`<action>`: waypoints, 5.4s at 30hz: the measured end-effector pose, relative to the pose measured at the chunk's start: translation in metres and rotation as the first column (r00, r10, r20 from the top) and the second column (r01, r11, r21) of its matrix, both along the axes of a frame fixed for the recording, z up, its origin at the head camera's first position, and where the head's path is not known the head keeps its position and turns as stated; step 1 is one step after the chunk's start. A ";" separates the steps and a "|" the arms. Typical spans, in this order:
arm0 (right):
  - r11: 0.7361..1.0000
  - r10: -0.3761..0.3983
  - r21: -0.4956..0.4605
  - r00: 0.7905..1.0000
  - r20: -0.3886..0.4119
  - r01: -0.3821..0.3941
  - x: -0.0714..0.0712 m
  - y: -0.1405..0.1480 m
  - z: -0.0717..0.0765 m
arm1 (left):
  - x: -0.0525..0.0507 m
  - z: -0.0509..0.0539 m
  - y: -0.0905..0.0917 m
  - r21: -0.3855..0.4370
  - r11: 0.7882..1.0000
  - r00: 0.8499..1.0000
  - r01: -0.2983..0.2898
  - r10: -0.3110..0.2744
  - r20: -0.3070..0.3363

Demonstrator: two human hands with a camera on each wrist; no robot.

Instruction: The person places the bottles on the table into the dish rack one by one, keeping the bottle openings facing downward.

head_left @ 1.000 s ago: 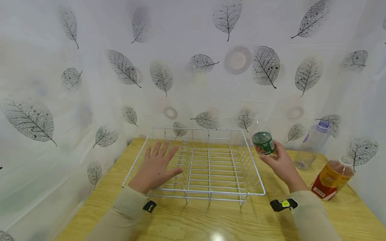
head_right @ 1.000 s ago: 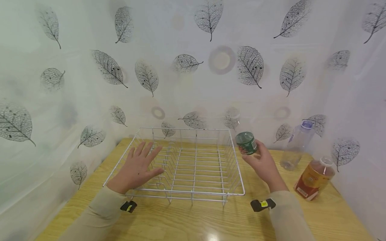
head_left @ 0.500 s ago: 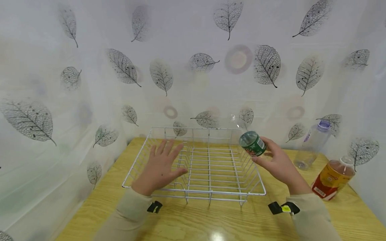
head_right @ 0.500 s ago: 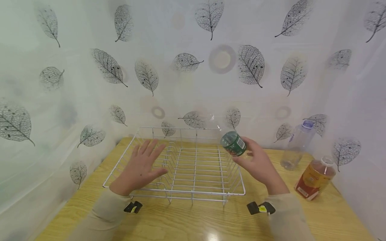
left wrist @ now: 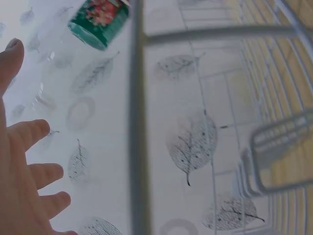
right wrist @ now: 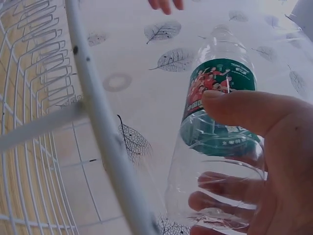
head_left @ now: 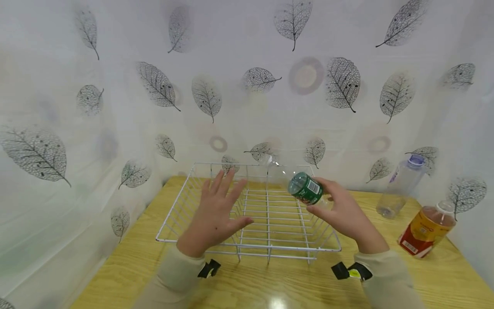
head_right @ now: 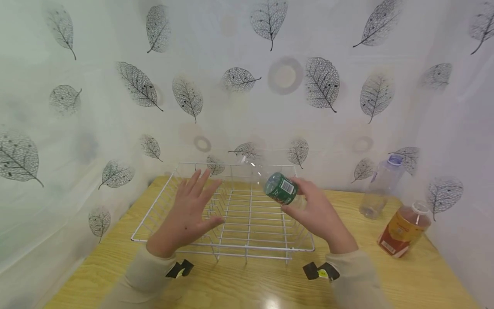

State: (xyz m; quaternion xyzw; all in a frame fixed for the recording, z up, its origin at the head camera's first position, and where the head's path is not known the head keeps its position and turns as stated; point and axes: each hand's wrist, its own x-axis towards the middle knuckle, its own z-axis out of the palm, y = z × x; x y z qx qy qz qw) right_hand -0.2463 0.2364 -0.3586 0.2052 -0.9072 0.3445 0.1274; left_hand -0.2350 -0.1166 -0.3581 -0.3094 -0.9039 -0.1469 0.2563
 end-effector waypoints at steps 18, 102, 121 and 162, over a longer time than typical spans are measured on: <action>0.939 0.036 0.342 0.972 -0.231 0.047 0.001 -0.039 0.003 | 0.012 0.006 0.039 -0.059 0.998 0.996 -0.023 0.018 -0.086; 0.820 0.253 -0.522 0.967 -0.038 -0.235 0.011 -0.047 0.004 | -0.007 -0.016 0.043 0.137 0.991 0.970 -0.001 -0.032 0.239; 0.405 0.599 -0.813 0.793 -0.110 -0.419 0.014 -0.068 -0.002 | 0.000 -0.016 0.059 0.467 0.866 0.833 0.177 -0.384 0.397; 0.549 0.372 -0.760 0.916 -0.150 -0.348 0.023 -0.057 0.013 | 0.005 -0.029 0.072 0.197 0.963 0.896 0.184 -0.247 0.369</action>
